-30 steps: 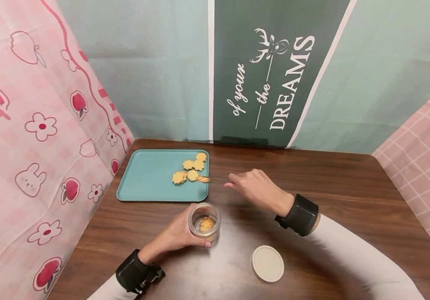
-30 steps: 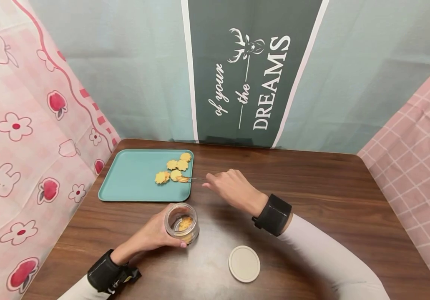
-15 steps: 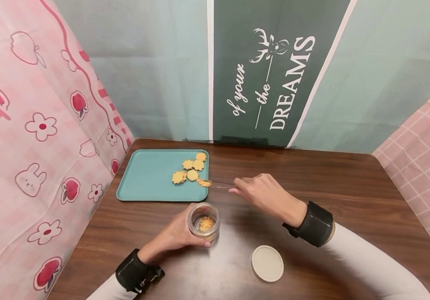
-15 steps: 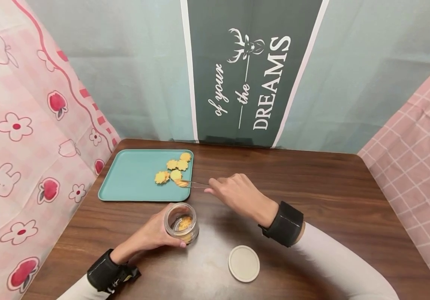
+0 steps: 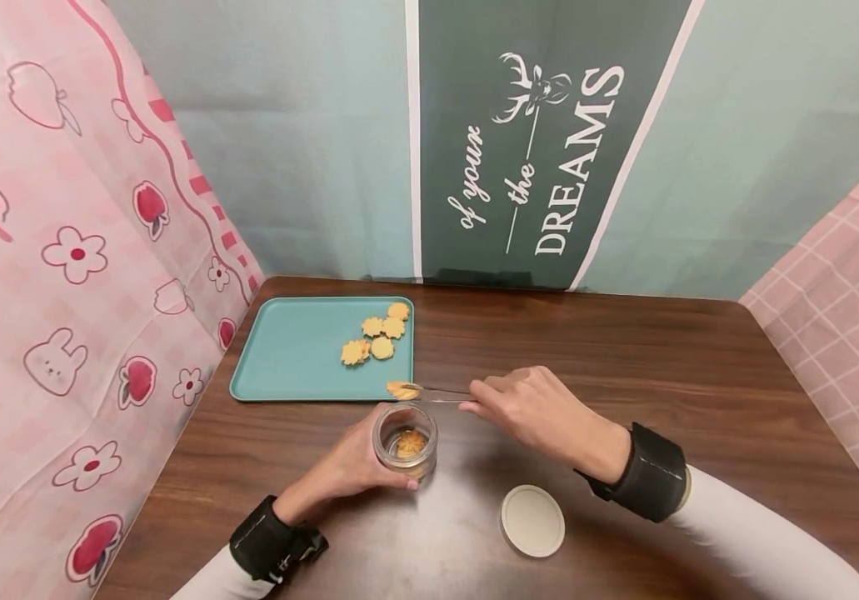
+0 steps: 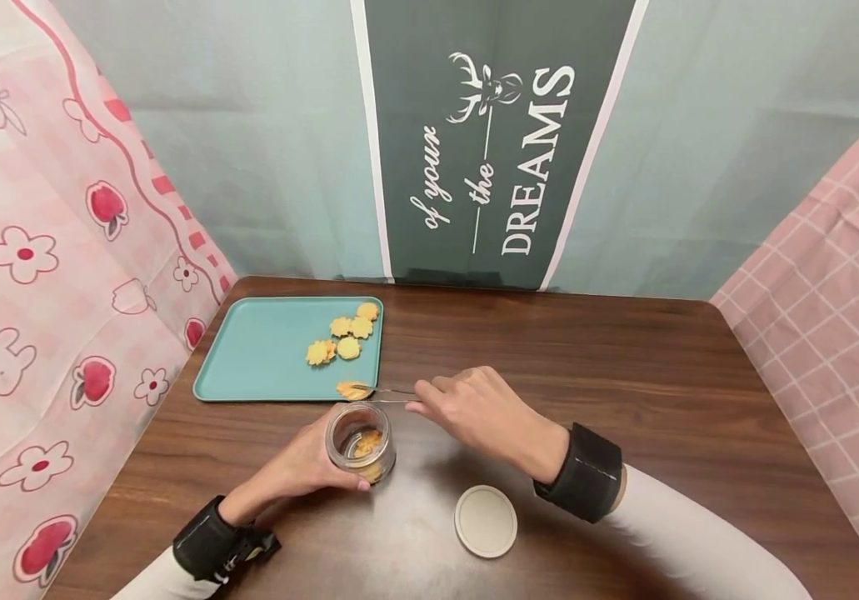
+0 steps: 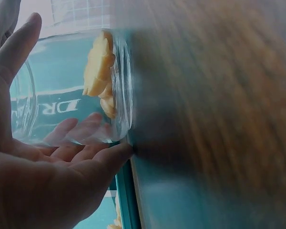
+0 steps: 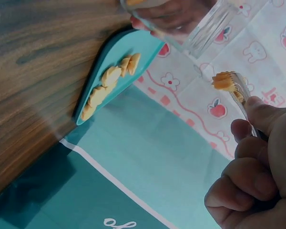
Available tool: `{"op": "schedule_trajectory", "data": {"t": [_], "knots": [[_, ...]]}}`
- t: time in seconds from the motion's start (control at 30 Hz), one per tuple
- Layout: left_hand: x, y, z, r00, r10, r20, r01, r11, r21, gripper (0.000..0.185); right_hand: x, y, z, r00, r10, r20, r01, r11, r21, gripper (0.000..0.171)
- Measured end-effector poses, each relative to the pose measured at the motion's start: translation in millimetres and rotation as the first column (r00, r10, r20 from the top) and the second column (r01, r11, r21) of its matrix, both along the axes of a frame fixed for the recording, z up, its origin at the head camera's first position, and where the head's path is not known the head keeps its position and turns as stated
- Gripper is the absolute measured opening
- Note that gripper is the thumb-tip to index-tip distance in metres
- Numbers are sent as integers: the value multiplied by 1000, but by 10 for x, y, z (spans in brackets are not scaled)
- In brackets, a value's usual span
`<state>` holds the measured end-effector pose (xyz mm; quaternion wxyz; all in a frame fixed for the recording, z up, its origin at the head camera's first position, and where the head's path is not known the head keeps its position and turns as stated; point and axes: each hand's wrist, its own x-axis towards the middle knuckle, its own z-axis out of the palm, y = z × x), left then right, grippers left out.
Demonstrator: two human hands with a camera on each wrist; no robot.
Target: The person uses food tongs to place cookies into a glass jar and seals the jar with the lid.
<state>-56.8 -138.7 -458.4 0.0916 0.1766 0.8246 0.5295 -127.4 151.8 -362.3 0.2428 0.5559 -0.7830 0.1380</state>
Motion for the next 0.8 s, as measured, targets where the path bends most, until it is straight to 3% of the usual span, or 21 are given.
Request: {"op": "schedule_trajectory", "data": {"t": [0.37,0.8], "knots": [[-9,-5,-7,1000,13,-1,-13,999,-45,100,169,87,4,996,21,-84,-21,1000,3,45],[-2,-12,-18,1000,8,-12,-8,999,-37,100,232,121,-54,996,45,-81,-44,999,9,46]]}}
